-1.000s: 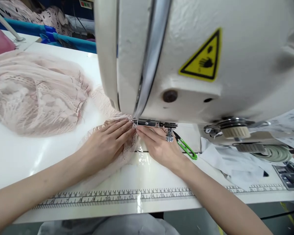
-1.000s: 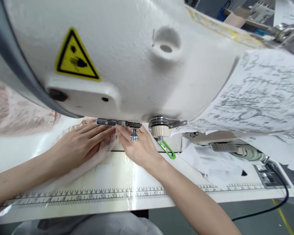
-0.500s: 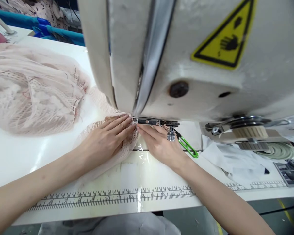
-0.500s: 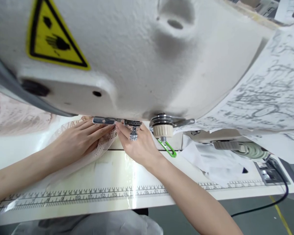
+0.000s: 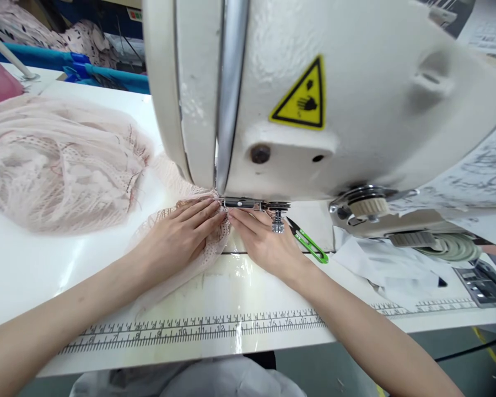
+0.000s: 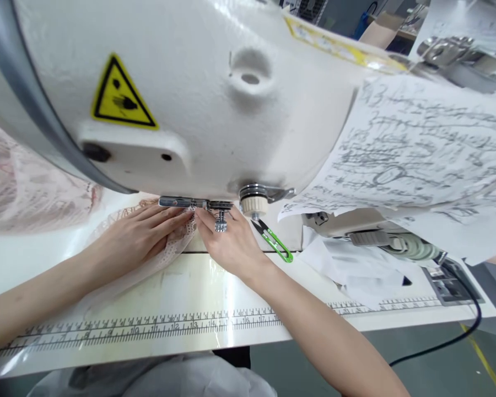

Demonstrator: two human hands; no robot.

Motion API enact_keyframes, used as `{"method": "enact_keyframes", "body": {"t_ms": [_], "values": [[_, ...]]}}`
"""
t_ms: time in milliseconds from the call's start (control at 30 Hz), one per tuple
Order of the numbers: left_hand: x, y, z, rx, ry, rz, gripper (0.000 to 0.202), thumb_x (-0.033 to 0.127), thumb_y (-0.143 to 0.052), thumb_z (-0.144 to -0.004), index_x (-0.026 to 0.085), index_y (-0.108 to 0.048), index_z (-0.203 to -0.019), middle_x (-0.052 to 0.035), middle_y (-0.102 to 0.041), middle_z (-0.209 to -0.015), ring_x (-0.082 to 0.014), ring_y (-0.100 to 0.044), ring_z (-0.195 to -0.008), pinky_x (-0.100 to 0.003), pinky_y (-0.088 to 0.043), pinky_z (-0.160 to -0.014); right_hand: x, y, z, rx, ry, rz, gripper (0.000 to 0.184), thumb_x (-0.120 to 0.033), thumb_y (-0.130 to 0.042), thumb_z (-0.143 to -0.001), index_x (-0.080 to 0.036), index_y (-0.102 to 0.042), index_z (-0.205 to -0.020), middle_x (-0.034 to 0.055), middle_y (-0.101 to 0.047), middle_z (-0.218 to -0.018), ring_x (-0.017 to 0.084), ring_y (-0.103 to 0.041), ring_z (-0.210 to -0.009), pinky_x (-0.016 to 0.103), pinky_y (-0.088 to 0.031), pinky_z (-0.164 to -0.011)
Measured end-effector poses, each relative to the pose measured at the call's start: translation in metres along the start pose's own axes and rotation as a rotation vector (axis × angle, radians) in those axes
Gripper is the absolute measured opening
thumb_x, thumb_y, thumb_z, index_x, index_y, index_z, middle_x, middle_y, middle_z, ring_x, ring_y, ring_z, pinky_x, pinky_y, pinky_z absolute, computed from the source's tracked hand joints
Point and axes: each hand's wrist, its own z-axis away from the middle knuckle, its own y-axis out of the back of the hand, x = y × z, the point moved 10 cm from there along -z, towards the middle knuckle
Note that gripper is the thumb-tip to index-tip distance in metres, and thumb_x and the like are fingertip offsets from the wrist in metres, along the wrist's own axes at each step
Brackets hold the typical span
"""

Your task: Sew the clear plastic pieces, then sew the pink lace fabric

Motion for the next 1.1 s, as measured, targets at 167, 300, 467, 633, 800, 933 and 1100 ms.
{"method": "enact_keyframes", "body": {"t_ms": [167, 300, 467, 633, 800, 933, 1100], "values": [[-0.001, 0.0, -0.001, 0.004, 0.013, 0.019, 0.044, 0.019, -0.039, -0.097, 0.008, -0.05, -0.137, -0.0136, -0.053, -0.141, -0.0288, -0.048, -0.133, -0.046, -0.044, -0.11, -0.001, 0.0, 0.0, -0.007, 0.019, 0.028, 0.04, 0.001, -0.043, -0.088, -0.013, -0.065, -0.118, 0.0027, -0.063, -0.131, 0.021, -0.064, -0.099, 0.04, -0.045, -0.083], [-0.003, 0.001, -0.001, 0.005, 0.022, 0.022, 0.043, 0.018, -0.039, -0.096, 0.009, -0.052, -0.137, -0.0132, -0.054, -0.141, -0.0284, -0.047, -0.134, -0.046, -0.044, -0.11, -0.001, 0.0, -0.001, 0.003, 0.038, 0.027, 0.037, 0.0, -0.045, -0.088, -0.012, -0.066, -0.116, 0.0032, -0.064, -0.13, 0.022, -0.063, -0.101, 0.04, -0.045, -0.084], [-0.004, -0.003, 0.001, -0.001, 0.017, 0.004, 0.044, 0.019, -0.036, -0.097, 0.009, -0.051, -0.137, -0.0136, -0.053, -0.141, -0.0285, -0.048, -0.133, -0.047, -0.045, -0.109, 0.002, -0.003, -0.001, -0.033, 0.008, 0.02, 0.04, 0.0, -0.044, -0.088, -0.013, -0.064, -0.121, 0.0023, -0.063, -0.132, 0.022, -0.061, -0.104, 0.04, -0.044, -0.091], [-0.004, 0.001, -0.002, -0.019, 0.042, 0.005, 0.044, 0.024, -0.033, -0.099, 0.012, -0.051, -0.138, -0.0118, -0.054, -0.141, -0.0273, -0.049, -0.132, -0.047, -0.044, -0.109, 0.003, -0.002, -0.001, -0.013, 0.004, -0.009, 0.037, -0.002, -0.045, -0.089, -0.014, -0.064, -0.119, 0.0041, -0.065, -0.129, 0.022, -0.061, -0.101, 0.04, -0.044, -0.092], [-0.003, 0.044, 0.006, 0.013, 0.052, -0.011, 0.038, 0.035, -0.038, -0.1, 0.022, -0.059, -0.129, -0.0065, -0.065, -0.127, -0.028, -0.06, -0.117, -0.047, -0.05, -0.094, 0.007, -0.001, -0.002, -0.023, -0.016, -0.193, 0.036, -0.003, -0.043, -0.089, -0.017, -0.064, -0.116, 0.0064, -0.063, -0.13, 0.022, -0.06, -0.105, 0.039, -0.046, -0.084], [0.019, 0.063, 0.046, -0.002, -0.074, -0.016, 0.064, 0.07, -0.043, -0.088, 0.021, -0.058, -0.127, -0.0081, -0.068, -0.119, -0.029, -0.064, -0.099, -0.042, -0.051, -0.072, 0.007, -0.004, -0.004, -0.064, -0.009, -0.445, 0.033, -0.003, -0.041, -0.089, -0.018, -0.063, -0.11, 0.008, -0.065, -0.118, 0.021, -0.057, -0.111, 0.036, -0.046, -0.081], [0.028, 0.064, 0.082, 0.015, 0.016, -0.124, 0.025, 0.026, -0.048, -0.097, 0.02, -0.057, -0.12, -0.0043, -0.069, -0.117, -0.0219, -0.066, -0.097, -0.028, -0.048, -0.054, 0.001, -0.004, -0.009, -0.167, 0.0, -0.575, 0.028, -0.007, -0.048, -0.088, -0.019, -0.066, -0.106, 0.0073, -0.065, -0.112, 0.023, -0.055, -0.112, 0.041, -0.042, -0.091]]}}
